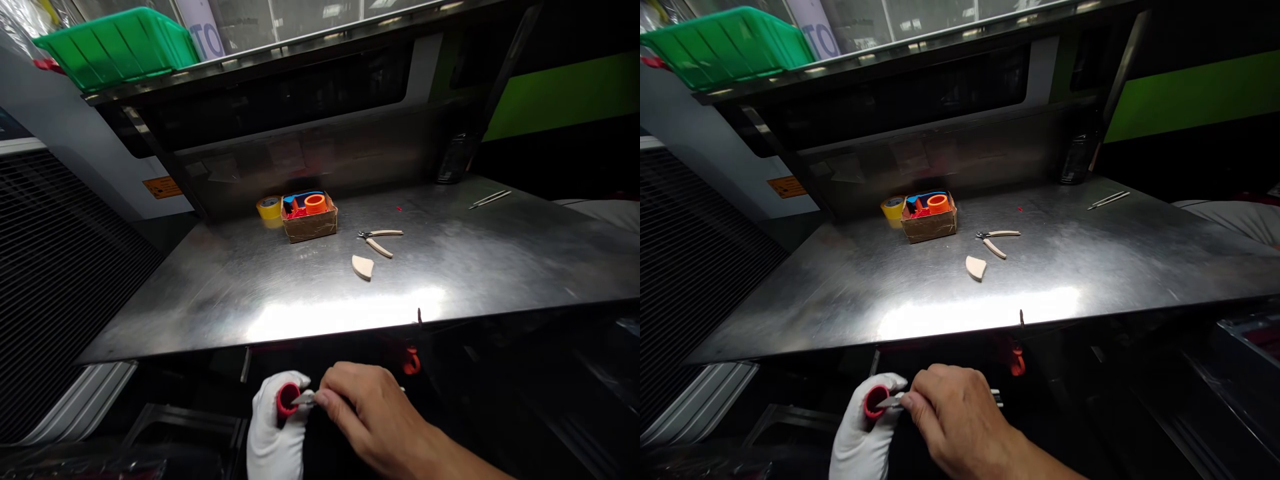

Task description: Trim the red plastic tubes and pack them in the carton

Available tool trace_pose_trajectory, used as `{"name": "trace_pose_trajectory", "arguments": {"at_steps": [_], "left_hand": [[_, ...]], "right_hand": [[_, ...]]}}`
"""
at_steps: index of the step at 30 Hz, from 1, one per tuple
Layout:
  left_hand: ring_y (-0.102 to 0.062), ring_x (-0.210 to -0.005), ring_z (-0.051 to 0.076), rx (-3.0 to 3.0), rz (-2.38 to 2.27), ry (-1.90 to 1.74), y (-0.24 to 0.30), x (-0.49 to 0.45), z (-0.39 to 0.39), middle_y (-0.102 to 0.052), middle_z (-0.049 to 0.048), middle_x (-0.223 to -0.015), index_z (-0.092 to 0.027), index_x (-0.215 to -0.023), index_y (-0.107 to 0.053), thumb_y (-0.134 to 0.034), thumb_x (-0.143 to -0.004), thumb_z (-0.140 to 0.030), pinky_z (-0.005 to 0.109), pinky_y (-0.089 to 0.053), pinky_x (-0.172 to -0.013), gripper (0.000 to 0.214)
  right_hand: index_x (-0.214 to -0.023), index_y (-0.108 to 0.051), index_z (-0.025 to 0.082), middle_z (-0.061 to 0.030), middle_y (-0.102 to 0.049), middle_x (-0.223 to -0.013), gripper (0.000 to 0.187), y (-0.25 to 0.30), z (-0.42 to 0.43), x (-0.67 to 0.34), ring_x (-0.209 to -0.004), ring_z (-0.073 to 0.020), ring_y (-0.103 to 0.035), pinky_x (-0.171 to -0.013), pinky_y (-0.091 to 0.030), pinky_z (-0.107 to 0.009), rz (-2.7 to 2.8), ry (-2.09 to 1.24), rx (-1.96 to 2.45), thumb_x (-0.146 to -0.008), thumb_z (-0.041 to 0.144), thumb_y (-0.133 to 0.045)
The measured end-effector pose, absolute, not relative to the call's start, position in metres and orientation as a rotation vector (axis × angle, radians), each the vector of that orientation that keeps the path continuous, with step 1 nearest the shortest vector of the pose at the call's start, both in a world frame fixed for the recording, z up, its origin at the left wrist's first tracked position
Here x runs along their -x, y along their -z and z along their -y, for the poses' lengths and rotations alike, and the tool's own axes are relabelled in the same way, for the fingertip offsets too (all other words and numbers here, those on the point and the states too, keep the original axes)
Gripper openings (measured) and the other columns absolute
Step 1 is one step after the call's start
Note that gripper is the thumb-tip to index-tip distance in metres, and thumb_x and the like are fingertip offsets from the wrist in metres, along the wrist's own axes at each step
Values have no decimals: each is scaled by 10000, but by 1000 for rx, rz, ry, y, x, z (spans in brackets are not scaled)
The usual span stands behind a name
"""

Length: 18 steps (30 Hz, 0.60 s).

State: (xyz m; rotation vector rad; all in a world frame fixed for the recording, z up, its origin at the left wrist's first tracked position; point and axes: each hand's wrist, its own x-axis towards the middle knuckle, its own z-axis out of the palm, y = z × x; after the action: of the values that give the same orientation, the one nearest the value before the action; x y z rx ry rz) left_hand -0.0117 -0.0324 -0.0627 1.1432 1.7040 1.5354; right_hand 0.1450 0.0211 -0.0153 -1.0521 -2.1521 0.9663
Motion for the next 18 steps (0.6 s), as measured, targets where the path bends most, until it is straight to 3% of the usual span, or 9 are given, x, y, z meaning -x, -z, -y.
{"name": "trace_pose_trajectory", "arguments": {"at_steps": [14,18], "left_hand": [[-626,-933,280,-1071,-1873,-1546,65,5,30,-693,62,-960,-236,-918,-693,-722,-711,-372,413,-493,-857,249],[-636,-897,295,-1027,-1804,-1576,62,8,27,-698,49,-890,-234,-860,-710,-742,-671,-389,403,-519,-799,246]], "right_hand": [[-767,-516,197,21,-559,-728,243,26,-12,-138,-619,-104,-481,-570,-299,-239,2101,-965,1128,-963,295,-411],[-705,-446,190,32,-518,-676,254,26,-11,-136,-581,-95,-446,-551,-292,-233,2154,-1044,932,-938,290,-434]]}}
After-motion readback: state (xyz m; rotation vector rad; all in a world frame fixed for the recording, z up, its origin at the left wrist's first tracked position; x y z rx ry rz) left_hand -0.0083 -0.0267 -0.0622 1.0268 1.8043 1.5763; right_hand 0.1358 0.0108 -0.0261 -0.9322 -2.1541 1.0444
